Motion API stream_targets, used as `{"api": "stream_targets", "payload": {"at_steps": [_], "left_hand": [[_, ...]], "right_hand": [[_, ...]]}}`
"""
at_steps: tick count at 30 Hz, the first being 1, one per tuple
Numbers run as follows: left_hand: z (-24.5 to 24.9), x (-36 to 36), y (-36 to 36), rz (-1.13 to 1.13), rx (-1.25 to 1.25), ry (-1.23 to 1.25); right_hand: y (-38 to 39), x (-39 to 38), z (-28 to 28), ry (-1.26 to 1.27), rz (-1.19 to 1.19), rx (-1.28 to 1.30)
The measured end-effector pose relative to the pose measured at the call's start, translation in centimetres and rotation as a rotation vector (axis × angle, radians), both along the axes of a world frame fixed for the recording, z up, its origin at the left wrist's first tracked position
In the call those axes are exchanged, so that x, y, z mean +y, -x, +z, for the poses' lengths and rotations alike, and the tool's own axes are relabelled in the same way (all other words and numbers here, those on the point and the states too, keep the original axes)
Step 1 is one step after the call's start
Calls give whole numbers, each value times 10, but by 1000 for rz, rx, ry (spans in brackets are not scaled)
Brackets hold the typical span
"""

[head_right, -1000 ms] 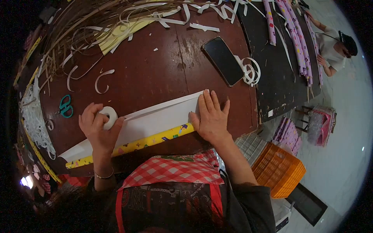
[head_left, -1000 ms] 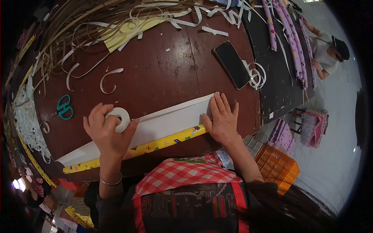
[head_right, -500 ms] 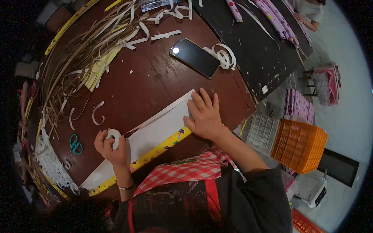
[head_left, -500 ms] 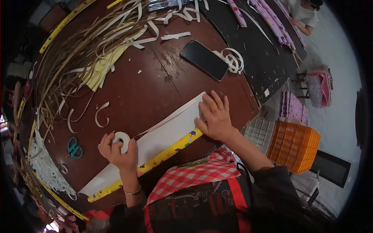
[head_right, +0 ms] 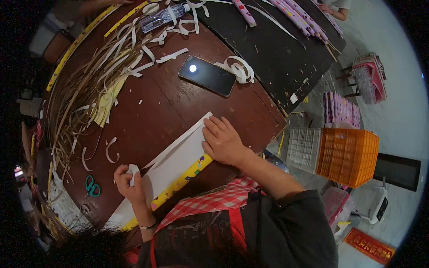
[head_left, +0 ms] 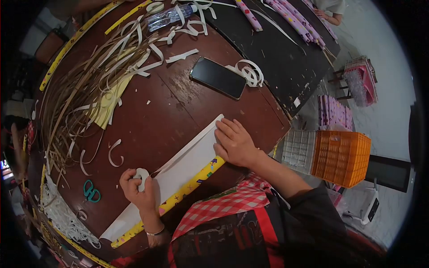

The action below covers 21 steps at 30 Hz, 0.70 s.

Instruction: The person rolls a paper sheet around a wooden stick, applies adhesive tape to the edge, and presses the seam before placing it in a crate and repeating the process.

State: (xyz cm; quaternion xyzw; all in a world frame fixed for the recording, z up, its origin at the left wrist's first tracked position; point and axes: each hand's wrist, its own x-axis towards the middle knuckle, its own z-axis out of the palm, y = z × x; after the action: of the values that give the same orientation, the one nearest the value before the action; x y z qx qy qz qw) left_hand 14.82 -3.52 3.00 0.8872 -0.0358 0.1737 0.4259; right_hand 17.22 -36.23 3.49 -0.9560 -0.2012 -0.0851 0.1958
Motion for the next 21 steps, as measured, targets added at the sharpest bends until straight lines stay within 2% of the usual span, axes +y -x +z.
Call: {"api": "stream_targets", "payload": {"at_steps": [1, 3, 4, 6, 7, 9, 10, 13, 16, 18, 21], "left_hand": [[2, 0, -1, -5, -1, -4], [8, -3, -4, -34, 183, 206], [13, -5, -7, -38, 185, 200], [23, -12, -16, -124, 357, 519], [27, -17, -21, -127, 358, 509], [36, -28, -32, -278, 469, 1033], [42, -36, -38, -280, 472, 1022], [62, -61, -62, -475, 564, 1198], [77, -96, -87, -487, 599, 1326], [91, -120, -101, -433, 625, 1227], [95, -149, -123, -479, 665, 1129]], "right_hand": [[0, 0, -2, 1, -21, 17], [2, -1, -4, -3, -46, 37], [2, -1, -4, 3, -44, 37], [2, -2, -5, 0, -47, 37], [2, -2, -4, 2, -51, 42], [2, -2, -5, -7, -60, 47], [3, -2, -6, -6, -59, 57], [5, -2, -6, 0, -75, 74], [7, -2, -8, 9, -84, 91], [7, -3, -9, 6, -85, 95], [8, -4, -10, 25, -83, 117]]}}
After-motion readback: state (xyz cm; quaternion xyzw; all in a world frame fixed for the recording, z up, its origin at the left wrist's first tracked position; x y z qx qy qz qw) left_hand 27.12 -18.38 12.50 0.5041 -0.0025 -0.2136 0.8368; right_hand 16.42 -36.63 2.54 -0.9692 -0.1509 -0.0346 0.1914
